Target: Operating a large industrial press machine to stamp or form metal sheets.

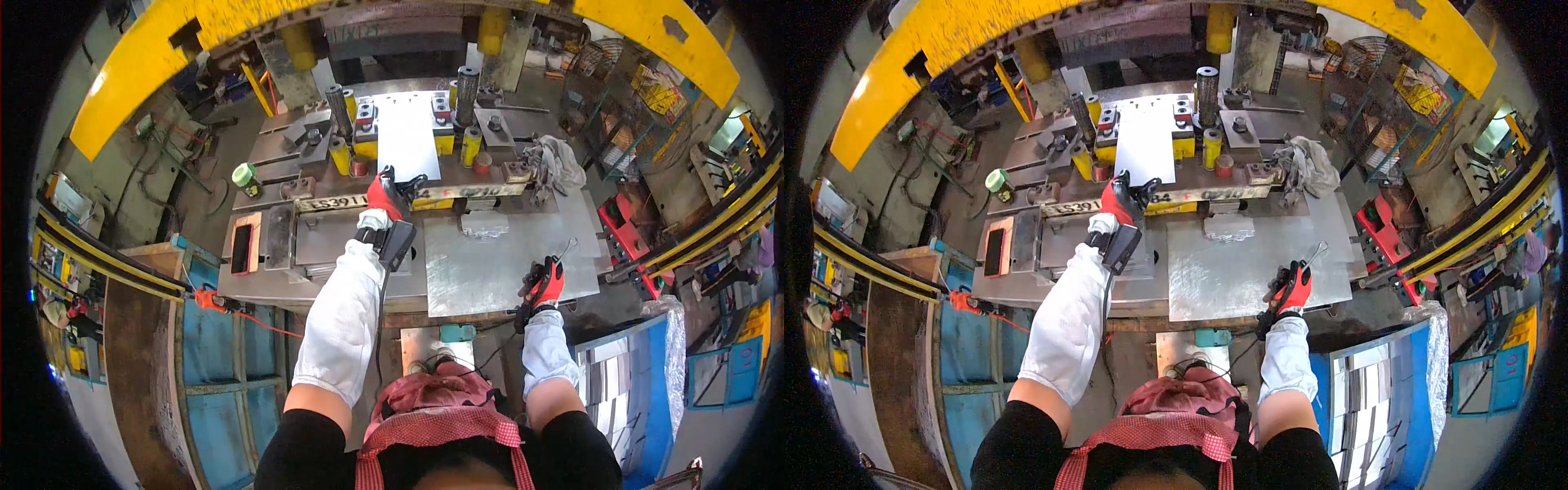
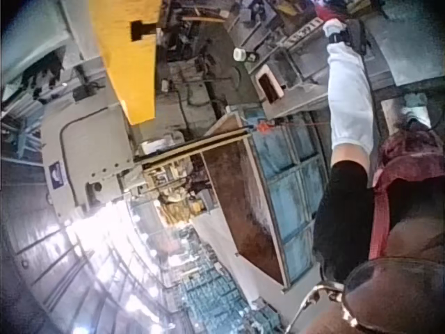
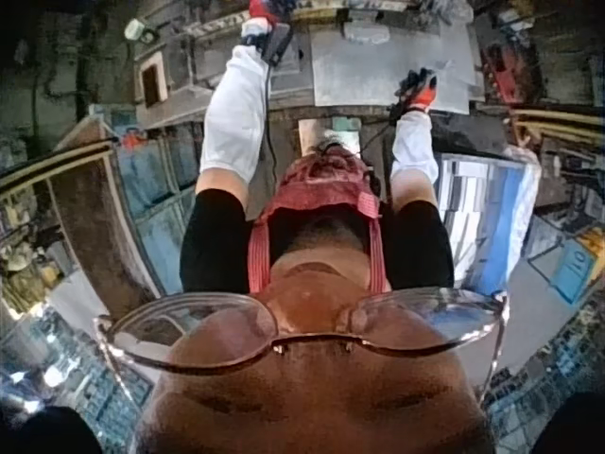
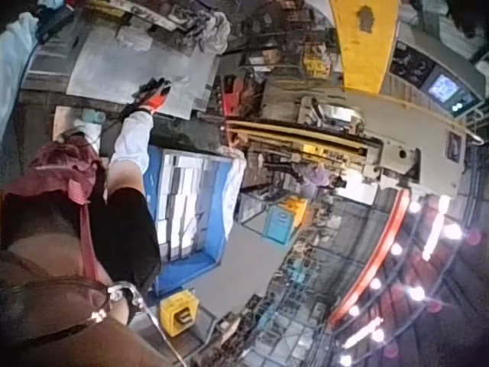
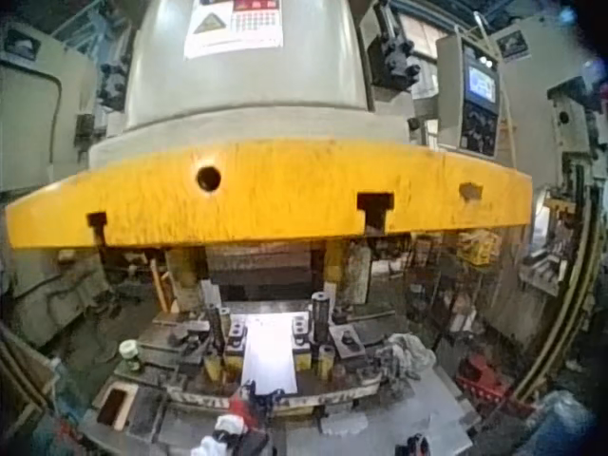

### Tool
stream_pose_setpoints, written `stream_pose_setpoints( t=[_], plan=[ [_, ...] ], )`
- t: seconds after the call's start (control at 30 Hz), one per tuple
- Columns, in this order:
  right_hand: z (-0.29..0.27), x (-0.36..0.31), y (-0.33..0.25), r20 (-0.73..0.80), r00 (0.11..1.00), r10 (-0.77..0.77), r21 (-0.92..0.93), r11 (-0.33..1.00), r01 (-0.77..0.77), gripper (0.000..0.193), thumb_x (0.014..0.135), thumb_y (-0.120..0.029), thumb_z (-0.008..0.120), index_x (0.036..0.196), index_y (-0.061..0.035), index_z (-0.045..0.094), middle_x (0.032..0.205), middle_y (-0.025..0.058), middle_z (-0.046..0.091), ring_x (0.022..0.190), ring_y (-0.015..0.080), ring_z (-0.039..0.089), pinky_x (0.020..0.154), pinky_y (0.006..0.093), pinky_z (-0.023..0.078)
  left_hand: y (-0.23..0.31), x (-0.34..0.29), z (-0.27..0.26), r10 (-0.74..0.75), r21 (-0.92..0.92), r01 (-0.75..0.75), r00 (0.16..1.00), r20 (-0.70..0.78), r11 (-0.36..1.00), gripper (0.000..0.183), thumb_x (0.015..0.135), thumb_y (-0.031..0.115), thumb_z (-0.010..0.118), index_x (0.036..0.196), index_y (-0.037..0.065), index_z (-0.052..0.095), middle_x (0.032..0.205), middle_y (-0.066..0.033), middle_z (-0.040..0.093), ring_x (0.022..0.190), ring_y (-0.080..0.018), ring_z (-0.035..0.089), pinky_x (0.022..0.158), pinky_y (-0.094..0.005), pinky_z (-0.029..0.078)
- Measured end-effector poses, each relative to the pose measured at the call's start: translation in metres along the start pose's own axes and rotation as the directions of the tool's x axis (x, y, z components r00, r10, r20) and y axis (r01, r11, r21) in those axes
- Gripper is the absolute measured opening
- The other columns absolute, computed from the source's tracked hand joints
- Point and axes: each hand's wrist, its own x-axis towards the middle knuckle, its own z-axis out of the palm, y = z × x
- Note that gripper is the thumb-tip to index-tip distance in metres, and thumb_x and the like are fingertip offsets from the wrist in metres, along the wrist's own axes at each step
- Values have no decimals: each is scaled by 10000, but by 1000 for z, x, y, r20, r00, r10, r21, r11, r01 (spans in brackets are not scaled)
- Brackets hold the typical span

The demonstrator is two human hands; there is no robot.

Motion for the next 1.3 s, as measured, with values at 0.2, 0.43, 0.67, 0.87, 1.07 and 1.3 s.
stream_pose_setpoints(
  t=[0.2, 0.43, 0.67, 0.87, 1.07, 1.3],
  plan=[
    [3, 2, 0, 32, 999, -26, -97, 995, 29, 283, 837, -329, 536, 778, -56, 491, 535, 80, 500, 357, 218, 476, 298, 355, 395, 1, 7, -2, -38, -35, 36, 999, -35, 999, 419, 905, 293, 448, 1178, -23, 420, 1023, -233, 565, 808, -409, 608, 720, -460, 544],
    [-25, 8, 2, 203, 978, -57, -91, 993, 76, 169, 829, -172, 570, 940, -61, 507, 708, 46, 547, 539, 146, 524, 451, 285, 440, -10, 13, 4, -5, -32, 3, 999, -50, 999, 415, 895, 301, 455, 1154, -22, 442, 1017, -215, 588, 791, -379, 626, 717, -444, 545],
    [168, -52, -79, 704, 710, 32, -277, 932, 233, 419, 839, -119, 593, 1229, -59, 455, 753, -2, 554, 555, 66, 482, 462, 224, 404, 2, -14, 13, 26, -27, -30, 985, -168, 999, 339, 910, 238, 408, 1140, -7, 451, 1002, -199, 570, 770, -385, 615, 658, -439, 569],
    [340, -5, -96, 823, 442, 355, -476, 857, 197, 220, 843, -266, 597, 923, -62, 596, 675, -26, 548, 508, 43, 434, 438, 234, 328, 4, -1, -7, 64, -30, -66, 996, -58, 997, 351, 906, 235, 424, 1145, -23, 438, 1037, -211, 557, 827, -389, 605, 711, -472, 552],
    [347, 93, -54, 894, 398, 207, -347, 881, 321, 199, 858, -305, 567, 767, -128, 570, 531, -45, 461, 405, 63, 383, 390, 226, 273, -17, 13, 8, 28, 39, -22, 986, -163, 999, 434, 893, 304, 485, 1192, -5, 423, 1067, -221, 549, 821, -426, 601, 720, -495, 540],
    [175, -34, -118, 801, 558, 218, -249, 968, -21, 404, 875, -123, 538, 1259, -41, 439, 830, 16, 607, 576, 59, 513, 490, 194, 407, -6, -4, -10, 97, 39, -103, 987, 124, 994, 326, 903, 257, 461, 1122, 21, 510, 1040, -109, 592, 899, -293, 597, 796, -438, 526]
  ],
)
